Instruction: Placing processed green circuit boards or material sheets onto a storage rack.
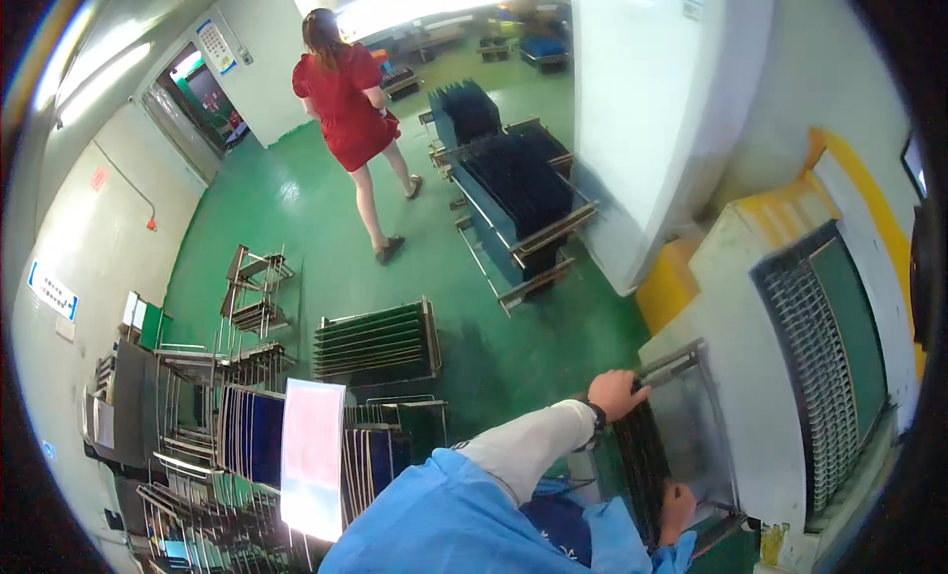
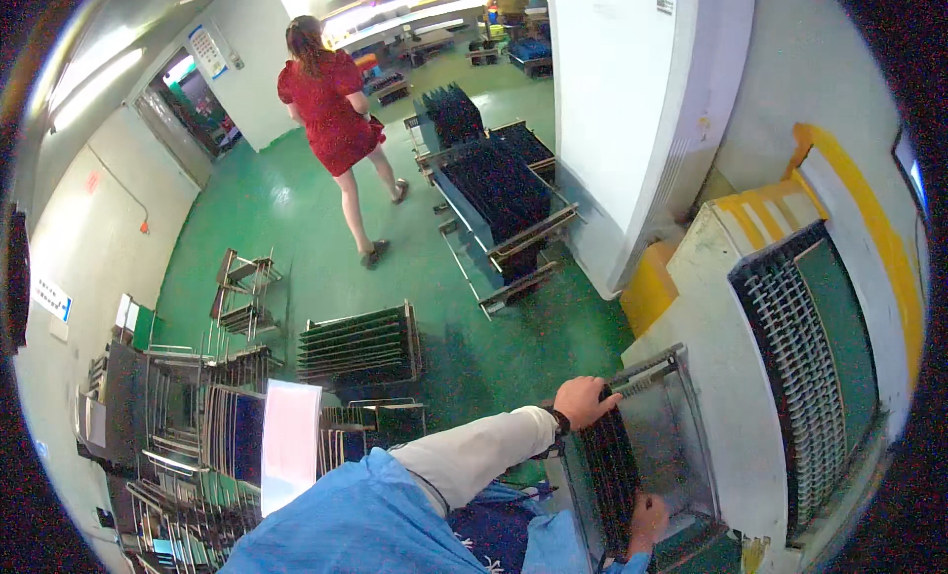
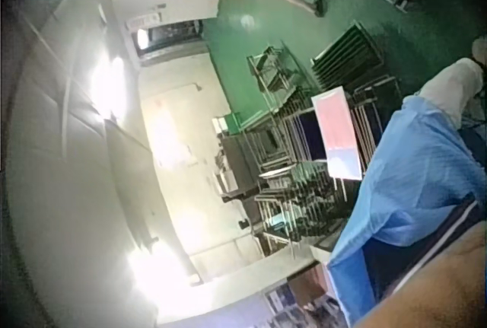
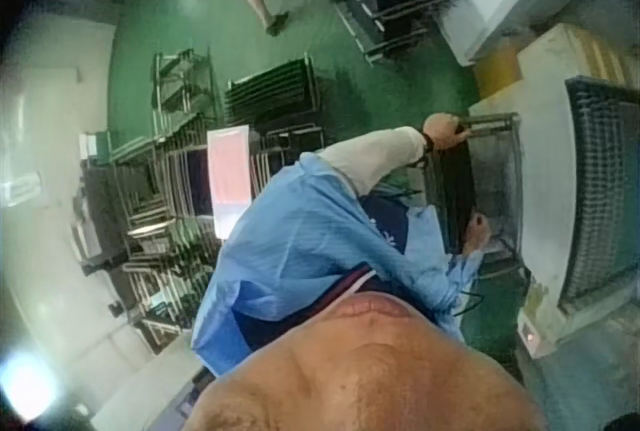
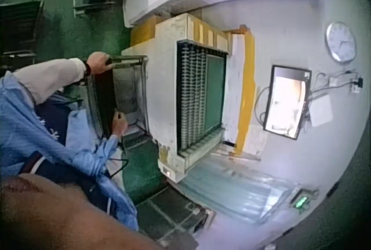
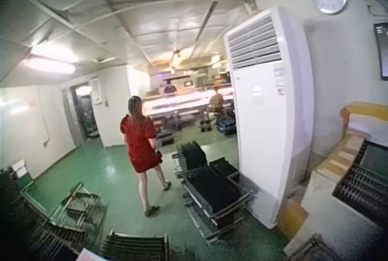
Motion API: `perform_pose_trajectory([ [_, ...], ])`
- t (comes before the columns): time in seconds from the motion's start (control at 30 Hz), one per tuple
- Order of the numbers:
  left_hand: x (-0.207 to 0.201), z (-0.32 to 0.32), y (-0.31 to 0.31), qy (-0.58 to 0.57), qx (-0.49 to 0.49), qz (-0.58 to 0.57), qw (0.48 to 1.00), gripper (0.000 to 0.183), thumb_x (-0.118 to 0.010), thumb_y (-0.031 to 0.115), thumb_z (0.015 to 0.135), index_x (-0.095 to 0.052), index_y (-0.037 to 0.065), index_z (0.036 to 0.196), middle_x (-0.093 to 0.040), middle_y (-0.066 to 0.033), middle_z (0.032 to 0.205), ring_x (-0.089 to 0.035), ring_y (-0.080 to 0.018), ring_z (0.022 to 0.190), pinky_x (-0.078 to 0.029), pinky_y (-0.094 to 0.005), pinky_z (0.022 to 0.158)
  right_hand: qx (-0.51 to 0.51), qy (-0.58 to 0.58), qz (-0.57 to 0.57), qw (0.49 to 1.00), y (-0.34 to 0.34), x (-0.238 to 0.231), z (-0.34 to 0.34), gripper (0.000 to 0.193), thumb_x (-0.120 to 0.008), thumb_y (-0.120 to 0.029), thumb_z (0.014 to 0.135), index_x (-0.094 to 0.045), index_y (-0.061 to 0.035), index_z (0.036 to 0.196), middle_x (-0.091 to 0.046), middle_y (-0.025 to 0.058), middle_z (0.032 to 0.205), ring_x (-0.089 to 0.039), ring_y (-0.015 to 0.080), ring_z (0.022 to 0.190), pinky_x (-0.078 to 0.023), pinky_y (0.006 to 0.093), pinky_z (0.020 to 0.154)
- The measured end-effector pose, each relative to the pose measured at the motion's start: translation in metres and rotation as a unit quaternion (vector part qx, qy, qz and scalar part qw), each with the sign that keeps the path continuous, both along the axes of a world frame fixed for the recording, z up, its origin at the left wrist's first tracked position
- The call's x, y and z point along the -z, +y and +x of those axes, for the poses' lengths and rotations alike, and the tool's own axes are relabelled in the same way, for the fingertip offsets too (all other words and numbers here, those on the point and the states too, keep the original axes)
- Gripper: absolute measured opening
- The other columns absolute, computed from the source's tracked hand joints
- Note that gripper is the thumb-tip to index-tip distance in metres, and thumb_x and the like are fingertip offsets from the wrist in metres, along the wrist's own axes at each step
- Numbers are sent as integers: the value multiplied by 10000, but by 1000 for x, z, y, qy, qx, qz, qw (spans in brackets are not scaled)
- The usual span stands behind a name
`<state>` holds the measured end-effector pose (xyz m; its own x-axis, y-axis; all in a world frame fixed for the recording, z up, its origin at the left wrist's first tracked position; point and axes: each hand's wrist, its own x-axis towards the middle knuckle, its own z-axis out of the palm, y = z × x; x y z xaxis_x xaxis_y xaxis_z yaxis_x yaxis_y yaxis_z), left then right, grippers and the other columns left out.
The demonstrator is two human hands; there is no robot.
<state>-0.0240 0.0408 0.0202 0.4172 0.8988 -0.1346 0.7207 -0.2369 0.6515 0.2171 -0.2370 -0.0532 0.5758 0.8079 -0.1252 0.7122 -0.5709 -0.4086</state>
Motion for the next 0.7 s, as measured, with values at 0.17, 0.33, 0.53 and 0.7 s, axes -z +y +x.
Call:
perform_pose_trajectory([
  [0.17, 2, -1, 0, -4, -9, 8, 1000, 533, -592, 547, 941, -692, 25, 977, -698, -204, 939, -664, -405, 937, -527, -512, 826, 7, -17, -58, 998, 3, -5, -1, 456, -655, -530, 899, -748, -84, 891, -723, 172, 925, -678, 405, 870, -509, 518, 731],
  [0.33, 9, 1, 0, -5, -7, 17, 1000, 545, -578, 552, 947, -685, 18, 966, -695, -210, 941, -661, -412, 938, -527, -511, 829, -10, -7, -21, 1000, 1, -1, 0, 394, -656, -463, 902, -760, -82, 918, -726, 165, 938, -677, 408, 886, -513, 518, 741],
  [0.53, 1, -2, 1, 17, 5, 8, 1000, 557, -564, 561, 952, -680, 17, 978, -700, -210, 956, -661, -415, 946, -524, -520, 833, 7, 19, -20, 1000, 10, -25, -11, 348, -692, -403, 878, -756, -62, 899, -721, 180, 906, -674, 413, 877, -515, 506, 760],
  [0.7, 11, 1, 1, 15, 7, 6, 1000, 555, -555, 565, 956, -697, 35, 1042, -707, -210, 989, -664, -412, 973, -529, -521, 845, 25, -7, -8, 1000, 8, -13, -8, 388, -694, -435, 863, -748, -50, 861, -703, 206, 856, -663, 426, 823, -495, 516, 722],
])
